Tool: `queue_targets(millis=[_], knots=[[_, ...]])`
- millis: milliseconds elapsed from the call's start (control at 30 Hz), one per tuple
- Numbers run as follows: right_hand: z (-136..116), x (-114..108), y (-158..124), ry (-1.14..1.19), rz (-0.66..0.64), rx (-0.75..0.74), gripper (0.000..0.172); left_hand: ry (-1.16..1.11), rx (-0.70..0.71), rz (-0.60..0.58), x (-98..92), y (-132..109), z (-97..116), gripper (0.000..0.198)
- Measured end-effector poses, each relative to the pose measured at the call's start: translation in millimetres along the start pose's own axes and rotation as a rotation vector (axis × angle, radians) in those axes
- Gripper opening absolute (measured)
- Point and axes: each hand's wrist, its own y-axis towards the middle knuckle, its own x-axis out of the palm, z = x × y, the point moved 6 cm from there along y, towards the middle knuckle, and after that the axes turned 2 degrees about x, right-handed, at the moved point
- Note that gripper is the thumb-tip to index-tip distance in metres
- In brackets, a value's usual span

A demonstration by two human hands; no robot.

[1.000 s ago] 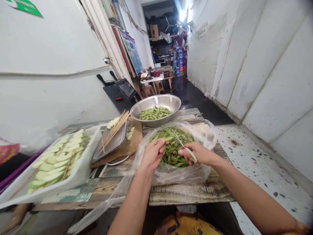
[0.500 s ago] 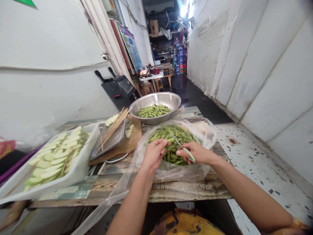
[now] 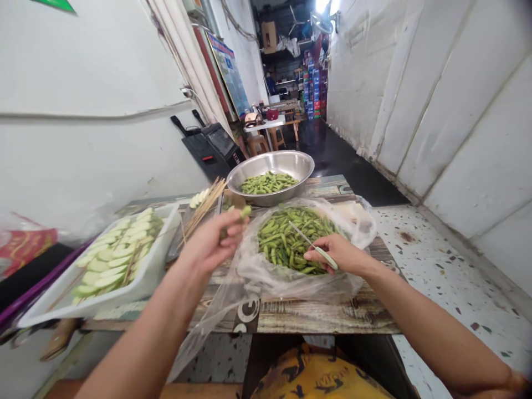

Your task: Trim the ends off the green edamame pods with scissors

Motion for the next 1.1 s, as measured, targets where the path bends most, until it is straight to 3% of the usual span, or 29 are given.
queue_targets(millis=[67, 167, 200, 267, 367, 433, 533, 600, 700, 800, 900, 1100], knots=[[0.4, -2.8, 1.2, 0.033, 0.040, -0.020, 0.039, 0.014, 0.160, 0.073, 7.8, 29.1, 45.7, 0.003], [1.0, -4.9, 2.2, 0.043, 0.072, -0.024, 0.041, 0.219, 0.558, 0.413, 13.0, 78.9, 108.8, 0.007], [1.1, -5.5, 2.4, 0.040, 0.077, -0.021, 0.041, 0.384, 0.651, 0.506, 16.7, 92.6, 121.7, 0.011], [1.0, -7.2, 2.6, 0.036, 0.090, -0.010, 0.042, 0.824, 0.698, 0.481, 30.7, 118.5, 127.6, 0.027], [-0.3, -10.9, 2.4, 0.052, 0.121, -0.009, 0.043, 1.355, 0.776, 0.382, 40.3, 121.9, 98.1, 0.052], [-2.0, -12.1, 2.4, 0.055, 0.133, -0.029, 0.042, 1.545, 0.844, 0.229, 42.2, 106.5, 59.7, 0.038], [-2.2, -11.2, 3.3, 0.024, 0.135, -0.030, 0.041, 1.725, 0.540, -0.054, 27.5, 91.7, -12.7, 0.022], [-1.2, -9.9, 4.1, 0.002, 0.134, -0.011, 0.041, 1.804, 0.429, -0.038, 14.3, 85.3, -41.0, 0.020], [-2.1, -9.0, 4.4, -0.019, 0.143, -0.013, 0.042, 1.769, 0.452, -0.011, 6.6, 83.5, -54.7, 0.017], [-2.0, -8.4, 4.0, -0.026, 0.148, -0.012, 0.042, 1.616, 0.548, -0.167, 14.2, 81.1, -56.8, 0.015], [1.7, -6.2, 5.0, -0.031, 0.127, 0.005, 0.043, 1.355, 0.534, -0.280, 20.6, 73.7, -59.0, 0.018], [6.6, -4.8, 7.9, -0.065, 0.133, -0.029, 0.043, 0.845, 0.355, -0.127, 22.9, 58.9, -66.0, 0.021]])
